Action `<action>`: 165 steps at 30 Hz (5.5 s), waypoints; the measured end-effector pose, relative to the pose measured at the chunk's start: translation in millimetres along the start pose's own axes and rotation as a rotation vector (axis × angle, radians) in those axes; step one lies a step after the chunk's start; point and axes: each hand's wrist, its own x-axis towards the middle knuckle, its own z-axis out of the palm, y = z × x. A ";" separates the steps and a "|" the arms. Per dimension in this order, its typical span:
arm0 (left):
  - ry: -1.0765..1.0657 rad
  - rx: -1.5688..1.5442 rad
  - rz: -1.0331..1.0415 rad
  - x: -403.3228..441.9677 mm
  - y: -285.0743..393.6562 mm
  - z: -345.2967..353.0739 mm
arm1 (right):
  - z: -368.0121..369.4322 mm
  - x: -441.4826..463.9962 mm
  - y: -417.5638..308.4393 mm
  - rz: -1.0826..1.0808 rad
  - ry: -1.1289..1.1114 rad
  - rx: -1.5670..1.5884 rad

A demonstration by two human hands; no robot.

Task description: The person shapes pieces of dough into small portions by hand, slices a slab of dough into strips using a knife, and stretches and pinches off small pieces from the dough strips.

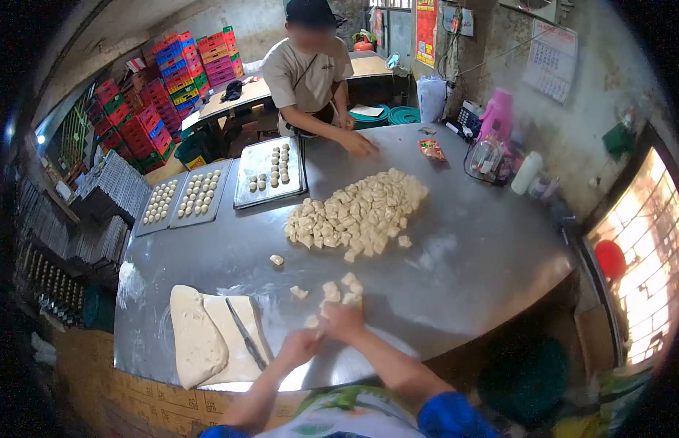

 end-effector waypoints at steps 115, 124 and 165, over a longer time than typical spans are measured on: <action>0.567 0.163 0.851 -150.5 276.0 -329.8 | -406.7 -89.5 1.9 -0.222 0.762 -0.094; 0.553 0.150 0.825 -140.0 277.0 -331.7 | -417.2 -93.9 7.7 -0.187 0.742 -0.130; 0.648 0.171 0.822 -133.4 257.4 -307.6 | -459.5 -47.8 42.3 -0.135 0.788 -0.217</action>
